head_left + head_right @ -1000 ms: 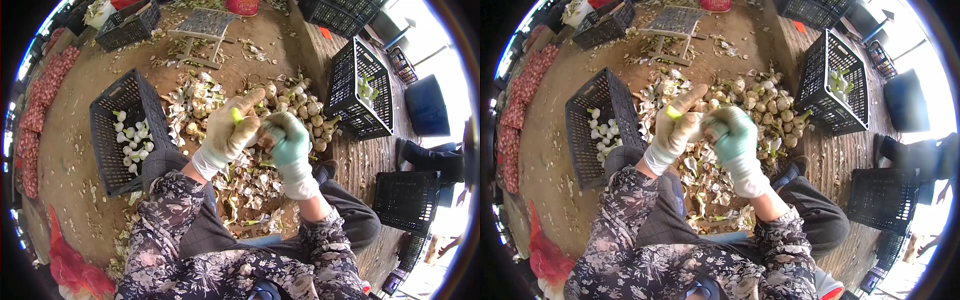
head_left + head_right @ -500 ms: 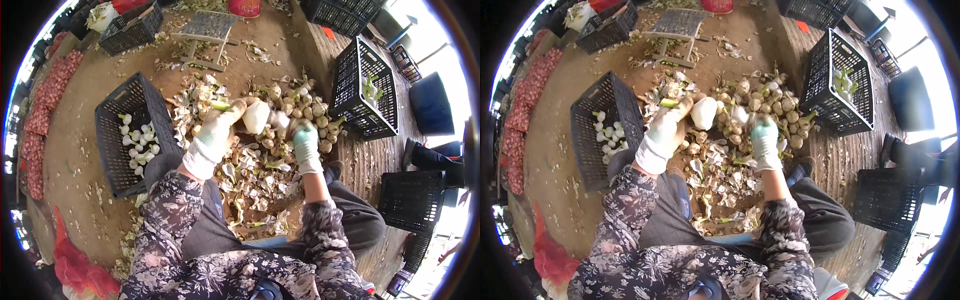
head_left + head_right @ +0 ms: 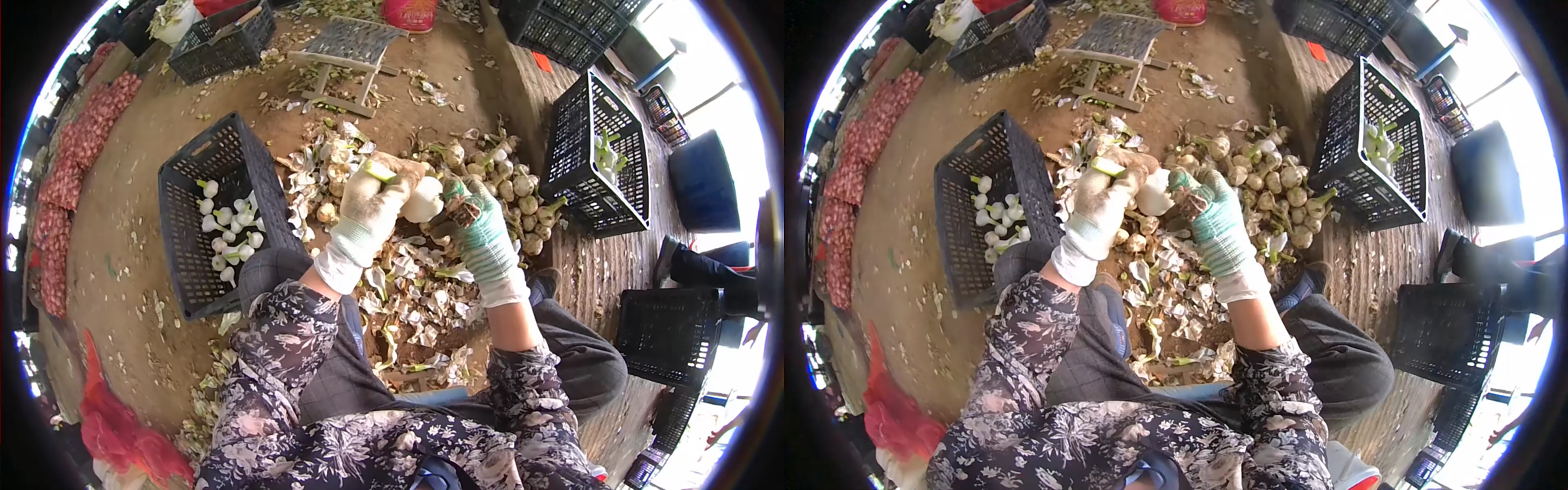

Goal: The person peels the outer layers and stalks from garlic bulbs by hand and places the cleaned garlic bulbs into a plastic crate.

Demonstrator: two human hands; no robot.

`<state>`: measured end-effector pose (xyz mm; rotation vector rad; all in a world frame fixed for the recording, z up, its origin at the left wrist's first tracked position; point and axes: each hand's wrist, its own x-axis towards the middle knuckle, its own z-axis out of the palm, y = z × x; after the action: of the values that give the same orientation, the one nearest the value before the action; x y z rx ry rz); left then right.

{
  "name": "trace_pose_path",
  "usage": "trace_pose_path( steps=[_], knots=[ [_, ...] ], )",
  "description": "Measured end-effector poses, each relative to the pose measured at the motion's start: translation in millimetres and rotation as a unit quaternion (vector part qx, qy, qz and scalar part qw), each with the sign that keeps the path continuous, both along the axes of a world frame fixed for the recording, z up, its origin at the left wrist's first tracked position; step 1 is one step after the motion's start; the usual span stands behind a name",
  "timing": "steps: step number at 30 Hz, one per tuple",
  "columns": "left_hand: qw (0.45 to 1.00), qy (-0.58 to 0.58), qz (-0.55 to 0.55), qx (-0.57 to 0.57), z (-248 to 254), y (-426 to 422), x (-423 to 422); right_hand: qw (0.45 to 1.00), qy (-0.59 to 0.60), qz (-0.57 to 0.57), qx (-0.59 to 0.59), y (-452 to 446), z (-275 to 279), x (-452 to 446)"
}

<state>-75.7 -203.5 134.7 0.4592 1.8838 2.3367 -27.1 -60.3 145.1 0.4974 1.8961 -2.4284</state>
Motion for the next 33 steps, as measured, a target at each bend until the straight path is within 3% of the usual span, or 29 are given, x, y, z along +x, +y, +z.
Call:
trace_pose_path(
  steps=[2,6,8,11,14,16,18,21,22,23,24,25,26,27,29,31,33],
  knots=[
    [1.0,-0.017,-0.001,0.021,1.1,-1.2,0.2,0.999,-0.014,0.007,-0.046,-3.8,13.3,2.7],
    [0.995,-0.045,0.029,0.083,6.4,-3.9,1.1,0.999,0.047,0.02,-0.003,-7.7,-4.8,2.5],
    [0.986,-0.073,-0.002,0.148,0.0,-4.8,-0.8,0.999,0.019,0.014,-0.037,-7.4,-6.0,9.4],
    [0.999,0.007,0.035,0.017,0.0,-6.3,1.6,0.996,-0.026,0.011,-0.089,0.2,-1.8,12.3],
    [0.999,-0.002,0.048,0.02,7.6,-3.3,3.8,0.99,-0.061,0.003,-0.123,8.5,-3.1,14.6],
    [0.998,0.05,0.036,-0.005,2.8,-2.7,0.2,0.998,-0.029,0.002,-0.051,-2.5,-1.5,12.4],
    [0.988,-0.073,-0.008,0.135,-4.7,-5.4,-4.6,0.998,-0.007,0.013,0.065,-5.3,-5.6,12.1],
    [0.902,-0.201,-0.113,0.365,-12.6,-21.4,-16.4,0.955,0.02,0.045,0.292,5.8,-71.6,8.8],
    [0.899,-0.208,-0.073,0.379,-20.1,-22.1,-21.3,0.889,-0.043,0.097,0.446,27.3,-115.2,11.2],
    [0.894,-0.213,-0.031,0.394,-26.3,-22.3,-26.4,0.903,-0.036,0.112,0.414,35.1,-128.6,9.2],
    [0.911,-0.238,-0.013,0.338,-12.8,-21.2,-23.8,0.916,-0.03,0.126,0.38,42.7,-141.8,7.7],
    [0.922,-0.272,0.007,0.277,-3.3,-21.3,-14.9,0.918,0.05,0.1,0.38,28.9,-106.6,13.0],
    [0.935,-0.28,-0.022,0.217,-16.8,-23.0,-20.7,0.951,0.044,0.077,0.296,11.0,-72.8,9.3],
    [0.939,-0.3,-0.016,0.17,-21.7,-22.9,-20.3,0.989,0.073,0.039,0.12,-6.0,-45.6,4.7],
    [0.961,-0.242,-0.004,0.132,-20.9,-23.1,-15.1,0.967,0.217,0.015,0.136,-31.7,-16.6,-1.6],
    [0.951,-0.301,0.026,0.063,-12.4,-29.1,-15.0,0.979,0.168,0.107,0.041,-33.2,-15.6,-7.9],
    [0.951,-0.294,0.096,-0.007,-9.7,-31.6,-18.4,0.991,0.054,0.107,0.065,-5.7,-52.8,-28.8]
  ],
)
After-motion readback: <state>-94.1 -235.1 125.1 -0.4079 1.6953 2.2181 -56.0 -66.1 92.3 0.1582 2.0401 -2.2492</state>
